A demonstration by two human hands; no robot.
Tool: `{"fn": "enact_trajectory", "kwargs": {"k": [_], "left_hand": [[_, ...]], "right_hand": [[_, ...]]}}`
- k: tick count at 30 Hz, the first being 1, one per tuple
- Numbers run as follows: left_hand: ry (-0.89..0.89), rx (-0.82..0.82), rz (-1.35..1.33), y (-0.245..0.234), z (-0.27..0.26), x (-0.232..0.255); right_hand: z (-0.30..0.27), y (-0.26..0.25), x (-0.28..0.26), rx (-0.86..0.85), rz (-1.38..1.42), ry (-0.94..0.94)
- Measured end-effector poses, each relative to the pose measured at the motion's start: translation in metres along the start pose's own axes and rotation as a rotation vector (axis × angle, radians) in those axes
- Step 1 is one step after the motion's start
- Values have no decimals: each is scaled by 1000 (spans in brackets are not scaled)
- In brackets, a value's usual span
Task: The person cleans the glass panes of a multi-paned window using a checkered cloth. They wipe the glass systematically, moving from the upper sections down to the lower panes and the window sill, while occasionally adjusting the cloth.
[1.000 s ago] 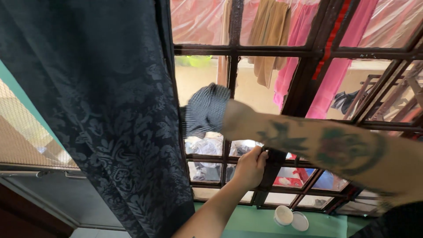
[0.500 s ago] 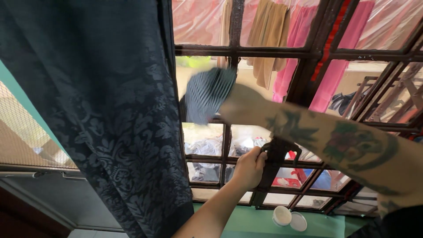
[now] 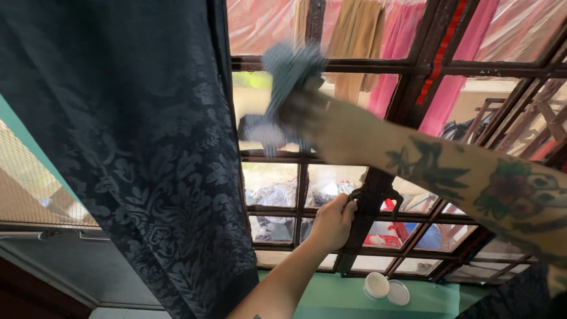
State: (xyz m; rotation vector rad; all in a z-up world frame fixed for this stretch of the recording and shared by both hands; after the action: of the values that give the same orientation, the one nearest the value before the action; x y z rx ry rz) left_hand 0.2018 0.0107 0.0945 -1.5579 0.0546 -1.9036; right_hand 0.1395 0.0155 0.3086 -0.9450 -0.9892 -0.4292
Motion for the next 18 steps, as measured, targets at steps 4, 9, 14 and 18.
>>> {"fn": "enact_trajectory", "kwargs": {"k": [4,9,14,18], "left_hand": [[-52,-11,-25,3,0,-4],[-53,-2,10,1,1,-2],[-69,0,-15,4,1,-5],[-71,-11,-8,5,4,-4]], "right_hand": [[10,10,-17,-121,-24,-210],[3,-15,31,-48,-40,-111],[7,-3,-25,-57,289,-343],[29,1,5,-325,198,-350]]}}
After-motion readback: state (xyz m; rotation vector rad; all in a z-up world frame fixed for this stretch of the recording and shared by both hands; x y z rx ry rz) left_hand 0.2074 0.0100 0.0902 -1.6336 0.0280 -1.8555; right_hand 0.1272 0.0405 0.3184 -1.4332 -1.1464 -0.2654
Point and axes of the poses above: each hand's wrist, its own z-axis towards the middle knuckle, its own y-axis out of the palm, x = y × z, the point moved 10 cm from there along z, towards the middle knuckle, and after that the axes turned 10 degrees about -x, right-handed, at the moved point
